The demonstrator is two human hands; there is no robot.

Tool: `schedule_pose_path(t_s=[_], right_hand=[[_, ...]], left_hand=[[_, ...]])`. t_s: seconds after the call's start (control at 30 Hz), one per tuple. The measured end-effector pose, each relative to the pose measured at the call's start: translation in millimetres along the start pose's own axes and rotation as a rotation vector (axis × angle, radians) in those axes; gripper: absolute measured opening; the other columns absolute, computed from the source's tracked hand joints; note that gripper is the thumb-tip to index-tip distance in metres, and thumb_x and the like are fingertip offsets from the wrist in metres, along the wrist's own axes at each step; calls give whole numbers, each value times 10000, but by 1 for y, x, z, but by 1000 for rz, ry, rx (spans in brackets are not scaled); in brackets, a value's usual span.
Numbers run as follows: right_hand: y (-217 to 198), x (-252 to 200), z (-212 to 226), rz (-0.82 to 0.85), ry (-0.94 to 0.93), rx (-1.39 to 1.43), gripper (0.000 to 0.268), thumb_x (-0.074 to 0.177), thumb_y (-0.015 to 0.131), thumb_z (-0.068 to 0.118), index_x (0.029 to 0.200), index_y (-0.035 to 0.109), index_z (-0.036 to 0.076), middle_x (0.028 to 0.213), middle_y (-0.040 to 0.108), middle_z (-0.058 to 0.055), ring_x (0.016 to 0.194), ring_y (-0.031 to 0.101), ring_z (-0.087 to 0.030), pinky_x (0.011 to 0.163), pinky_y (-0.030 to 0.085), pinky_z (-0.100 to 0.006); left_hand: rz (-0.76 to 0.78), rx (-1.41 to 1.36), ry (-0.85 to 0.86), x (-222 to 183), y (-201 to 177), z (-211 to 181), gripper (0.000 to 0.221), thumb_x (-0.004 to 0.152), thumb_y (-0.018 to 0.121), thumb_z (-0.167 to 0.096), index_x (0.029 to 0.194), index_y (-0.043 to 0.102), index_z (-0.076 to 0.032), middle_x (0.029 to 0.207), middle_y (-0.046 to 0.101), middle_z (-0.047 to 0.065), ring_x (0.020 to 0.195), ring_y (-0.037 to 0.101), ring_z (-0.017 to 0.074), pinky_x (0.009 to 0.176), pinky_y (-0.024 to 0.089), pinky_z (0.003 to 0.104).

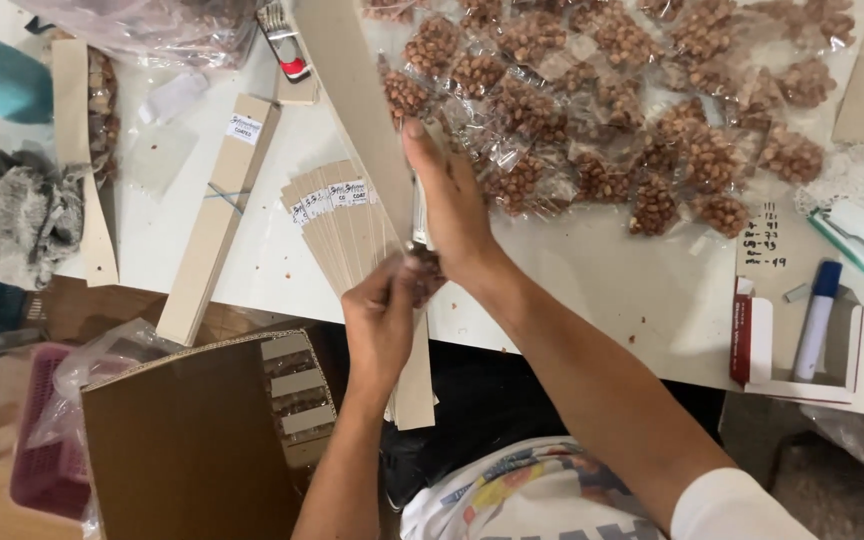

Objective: Stapling small plastic bags of nuts onto cardboard display strips for retail packaging.

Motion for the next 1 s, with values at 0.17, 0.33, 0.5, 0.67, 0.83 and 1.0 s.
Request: schedule_pose_path(t_s=[0.17, 0.33, 0.5, 0.67, 0.83, 1.0], right_hand=[[20, 2, -5, -46, 109, 356, 813, 1022, 536, 580, 1430, 503, -123, 1567, 355, -329, 1482, 276, -469, 1236, 227, -595], [-8, 16, -42, -62, -511, -1002, 488, 706, 894, 341, 1105, 694, 142, 982, 699, -106, 927, 685, -326, 761, 543, -460], [-44, 9, -9, -101, -565, -764, 475, 613, 894, 12, 1039, 695, 79, 919, 679, -142, 913, 670, -380, 858, 522, -471], [-26, -2, -4, 369, -58, -220, 186, 808, 810, 128, 961, 719, 75, 876, 739, -72, 922, 680, -232, 903, 531, -396], [-34, 4, -20, 377, 147, -506, 256, 893, 751, 305, 1022, 711, 88, 884, 749, -129, 895, 727, -298, 802, 537, -433], [-21, -1, -10, 313, 226, -534, 452, 865, 765, 413, 1120, 718, 43, 1027, 754, -189, 1037, 730, -376, 865, 540, -506]], left_hand=[[-8, 92, 3, -11, -9, 25, 234, 1049, 542, -87, 999, 745, 17, 781, 773, 166, 863, 761, 257, 736, 579, 417], [-149, -111, -288, -10, -33, 48, 283, 1064, 494, -159, 1217, 654, 17, 1028, 714, 257, 1000, 697, 357, 893, 547, 535], [-219, -451, -564, -10, -24, 75, 566, 1037, 506, -248, 1490, 405, 76, 1490, 425, 384, 1395, 405, 548, 1125, 307, 664], [-4, -593, -532, 4, 2, 39, 591, 1053, 411, -285, 1541, 353, 44, 1610, 271, 347, 1463, 241, 552, 1154, 240, 646], [3, -515, -572, -3, 8, 45, 601, 1032, 402, -479, 1358, 547, 5, 1244, 569, 188, 1172, 487, 286, 1071, 364, 548], [-54, -281, -339, 8, 5, 36, 384, 1065, 499, -330, 995, 704, -13, 825, 619, 71, 842, 529, 139, 819, 558, 391]])
Point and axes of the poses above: each hand's wrist, its own x-axis towards the middle knuckle, its own y-axis out of the palm, z = x × y, the point moved 8 cm from there along x, towards the middle knuckle
